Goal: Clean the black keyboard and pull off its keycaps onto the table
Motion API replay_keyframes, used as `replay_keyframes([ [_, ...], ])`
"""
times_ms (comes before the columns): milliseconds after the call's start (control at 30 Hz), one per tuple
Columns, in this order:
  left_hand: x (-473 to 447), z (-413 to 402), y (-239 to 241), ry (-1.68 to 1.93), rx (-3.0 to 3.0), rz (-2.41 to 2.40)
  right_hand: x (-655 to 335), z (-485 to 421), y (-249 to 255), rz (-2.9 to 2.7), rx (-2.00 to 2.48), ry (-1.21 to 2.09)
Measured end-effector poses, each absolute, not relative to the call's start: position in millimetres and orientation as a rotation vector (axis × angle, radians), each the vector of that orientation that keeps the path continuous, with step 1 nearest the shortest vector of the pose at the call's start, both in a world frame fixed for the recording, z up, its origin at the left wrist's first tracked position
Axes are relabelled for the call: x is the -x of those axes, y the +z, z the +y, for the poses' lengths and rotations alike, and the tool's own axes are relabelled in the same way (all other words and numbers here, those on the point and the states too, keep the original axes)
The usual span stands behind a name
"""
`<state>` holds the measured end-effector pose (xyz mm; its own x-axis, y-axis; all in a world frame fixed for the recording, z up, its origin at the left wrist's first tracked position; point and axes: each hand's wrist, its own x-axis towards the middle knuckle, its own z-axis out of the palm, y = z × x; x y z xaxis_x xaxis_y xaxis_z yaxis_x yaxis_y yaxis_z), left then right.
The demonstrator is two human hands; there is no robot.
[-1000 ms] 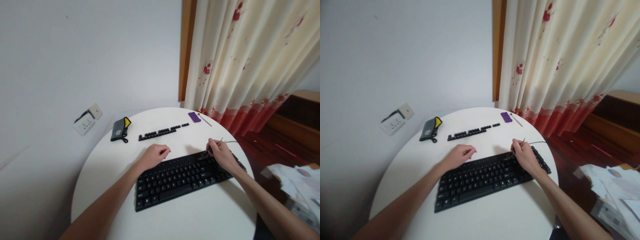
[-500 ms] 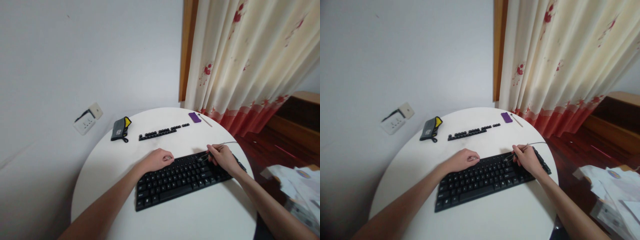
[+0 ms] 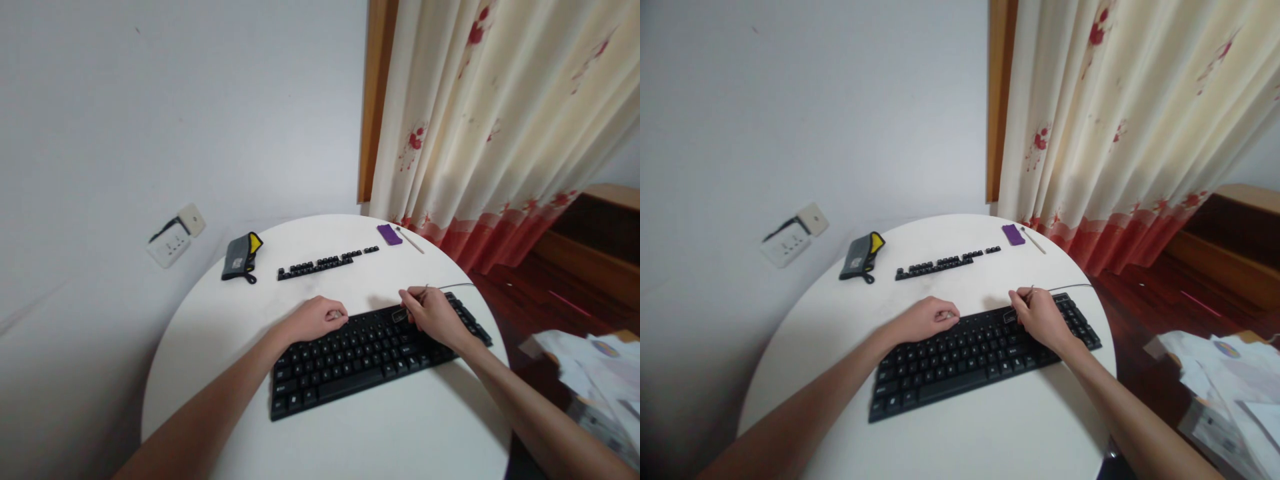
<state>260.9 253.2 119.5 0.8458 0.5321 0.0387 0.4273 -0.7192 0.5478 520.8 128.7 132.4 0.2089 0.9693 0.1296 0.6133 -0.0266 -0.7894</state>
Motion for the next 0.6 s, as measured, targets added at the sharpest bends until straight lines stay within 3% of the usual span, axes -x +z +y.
replay_keyframes([
  [333, -261, 254, 117, 0.247, -2.475, 0.699, -503, 133, 130, -1.798, 1.98, 0.058],
  [600, -261, 253, 120, 0.251, -2.454, 0.701, -518, 136, 114, -1.352, 1.747, 0.666],
])
